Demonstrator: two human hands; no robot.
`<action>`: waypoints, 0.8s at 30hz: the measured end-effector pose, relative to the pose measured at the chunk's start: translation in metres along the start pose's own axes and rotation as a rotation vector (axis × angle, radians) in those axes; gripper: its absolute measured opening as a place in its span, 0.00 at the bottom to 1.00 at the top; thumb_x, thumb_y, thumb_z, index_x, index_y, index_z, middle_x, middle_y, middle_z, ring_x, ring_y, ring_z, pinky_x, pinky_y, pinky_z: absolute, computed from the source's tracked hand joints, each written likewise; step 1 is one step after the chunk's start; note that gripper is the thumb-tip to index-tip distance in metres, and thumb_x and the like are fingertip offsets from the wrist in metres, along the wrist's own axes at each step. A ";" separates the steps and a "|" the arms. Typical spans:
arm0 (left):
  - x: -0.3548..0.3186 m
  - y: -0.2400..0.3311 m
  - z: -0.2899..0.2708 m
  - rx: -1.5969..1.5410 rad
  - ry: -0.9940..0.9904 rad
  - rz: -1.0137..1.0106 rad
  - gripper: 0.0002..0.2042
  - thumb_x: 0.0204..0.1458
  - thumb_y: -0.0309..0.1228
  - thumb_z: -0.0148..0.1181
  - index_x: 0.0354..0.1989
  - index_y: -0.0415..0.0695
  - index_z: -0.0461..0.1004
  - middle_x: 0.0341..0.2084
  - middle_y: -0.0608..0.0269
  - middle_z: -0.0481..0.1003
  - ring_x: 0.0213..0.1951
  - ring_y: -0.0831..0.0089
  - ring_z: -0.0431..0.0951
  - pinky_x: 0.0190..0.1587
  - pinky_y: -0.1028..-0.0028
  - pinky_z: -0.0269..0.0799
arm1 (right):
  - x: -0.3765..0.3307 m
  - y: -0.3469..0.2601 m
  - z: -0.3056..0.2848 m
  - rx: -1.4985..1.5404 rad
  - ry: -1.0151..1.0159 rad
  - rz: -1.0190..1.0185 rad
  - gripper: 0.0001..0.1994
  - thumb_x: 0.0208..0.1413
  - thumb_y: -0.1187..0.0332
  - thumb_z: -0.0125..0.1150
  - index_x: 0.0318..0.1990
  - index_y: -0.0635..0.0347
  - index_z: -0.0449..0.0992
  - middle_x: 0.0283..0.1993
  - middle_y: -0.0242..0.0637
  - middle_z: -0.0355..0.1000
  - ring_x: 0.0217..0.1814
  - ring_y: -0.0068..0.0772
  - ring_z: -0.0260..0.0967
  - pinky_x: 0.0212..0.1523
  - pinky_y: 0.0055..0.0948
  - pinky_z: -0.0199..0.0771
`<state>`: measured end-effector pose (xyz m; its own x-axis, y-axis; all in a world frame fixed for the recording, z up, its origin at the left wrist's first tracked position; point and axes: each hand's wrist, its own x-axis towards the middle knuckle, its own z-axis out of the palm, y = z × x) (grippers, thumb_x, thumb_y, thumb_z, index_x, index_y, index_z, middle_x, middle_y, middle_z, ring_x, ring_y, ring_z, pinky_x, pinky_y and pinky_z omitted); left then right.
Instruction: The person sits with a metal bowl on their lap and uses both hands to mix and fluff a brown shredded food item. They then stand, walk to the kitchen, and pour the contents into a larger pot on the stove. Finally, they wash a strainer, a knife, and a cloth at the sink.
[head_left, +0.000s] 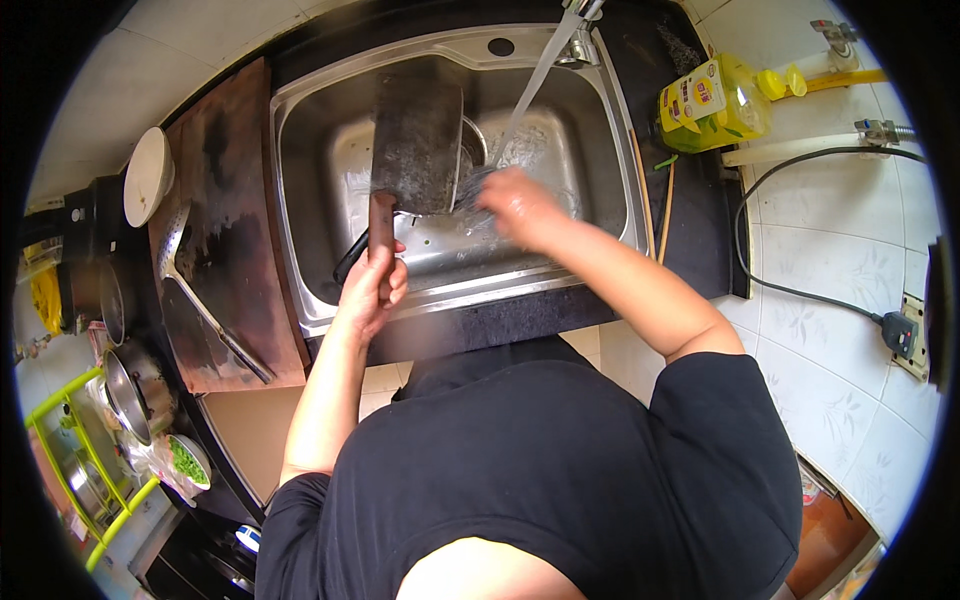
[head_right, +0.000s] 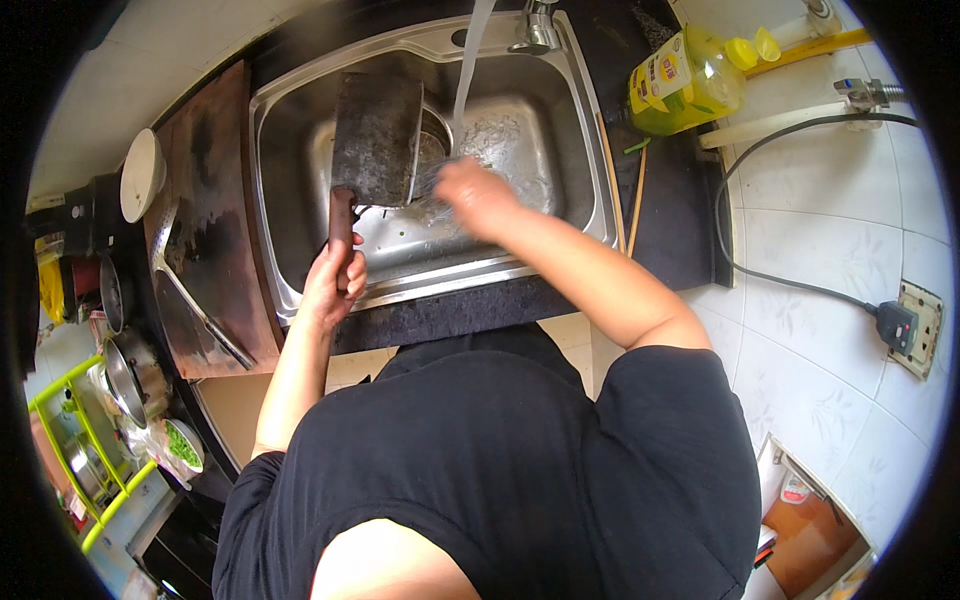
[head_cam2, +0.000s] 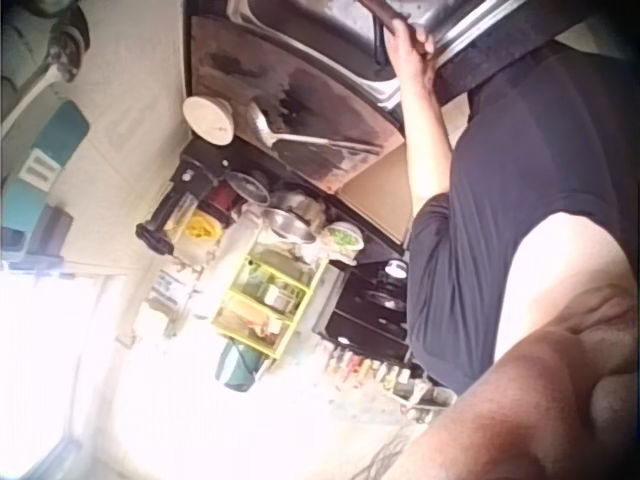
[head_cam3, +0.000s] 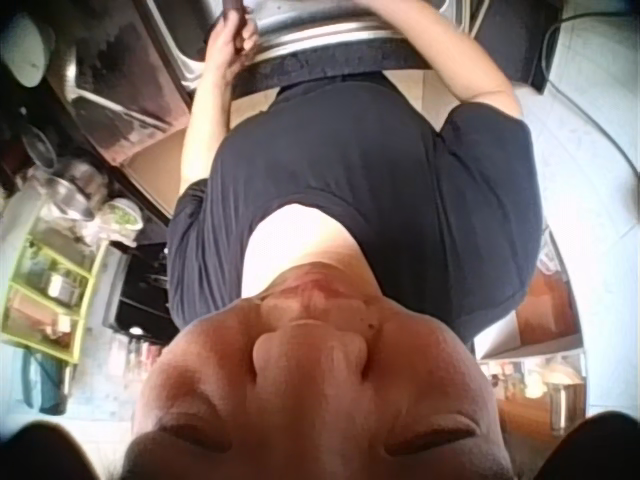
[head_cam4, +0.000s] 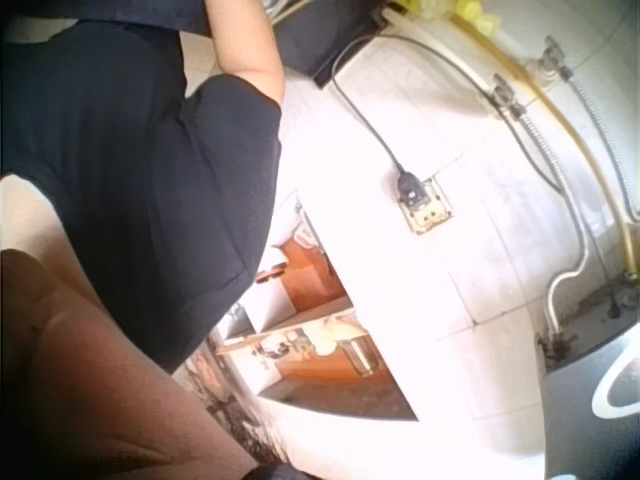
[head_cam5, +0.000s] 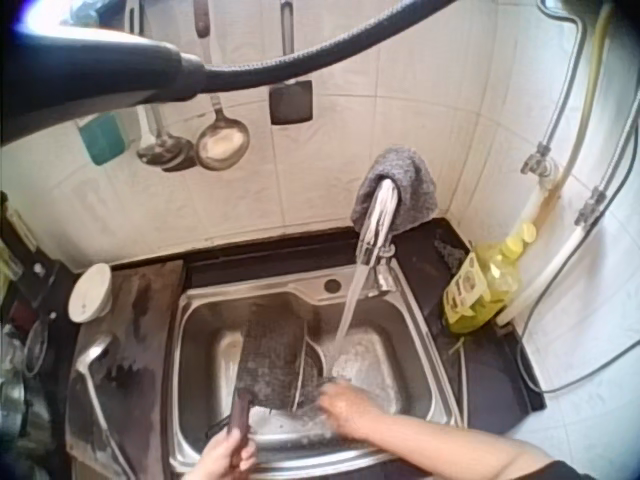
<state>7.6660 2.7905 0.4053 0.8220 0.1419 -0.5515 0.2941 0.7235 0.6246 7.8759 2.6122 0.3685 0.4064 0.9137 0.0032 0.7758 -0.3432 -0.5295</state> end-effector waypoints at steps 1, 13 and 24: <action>-0.001 0.000 -0.005 -0.106 -0.029 -0.009 0.15 0.55 0.40 0.50 0.42 0.41 0.62 0.17 0.69 0.62 0.16 0.80 0.60 0.19 0.81 0.54 | -0.003 0.017 -0.001 -0.112 -0.028 0.104 0.14 0.34 0.79 0.58 0.33 0.56 0.74 0.42 0.40 0.68 0.49 0.45 0.63 0.47 0.35 0.67; -0.011 0.006 0.015 1.526 0.473 0.402 0.16 0.39 0.29 0.61 0.38 0.40 0.67 0.27 0.54 0.74 0.29 0.58 0.76 0.31 0.64 0.69 | -0.025 -0.003 -0.096 0.289 0.518 0.276 0.15 0.39 0.75 0.54 0.40 0.61 0.73 0.42 0.39 0.67 0.47 0.36 0.65 0.48 0.27 0.64; 0.001 -0.013 0.029 1.802 0.345 0.645 0.14 0.34 0.26 0.59 0.34 0.45 0.69 0.22 0.55 0.73 0.28 0.57 0.75 0.30 0.62 0.69 | 0.035 -0.043 0.005 0.235 0.216 -0.073 0.15 0.39 0.76 0.56 0.39 0.56 0.76 0.42 0.42 0.69 0.48 0.44 0.65 0.51 0.35 0.65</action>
<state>7.6775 2.7616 0.4126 0.9441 0.3284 0.0285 0.2957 -0.8820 0.3670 7.8542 2.6605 0.3868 0.4668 0.8579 0.2148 0.6838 -0.1961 -0.7028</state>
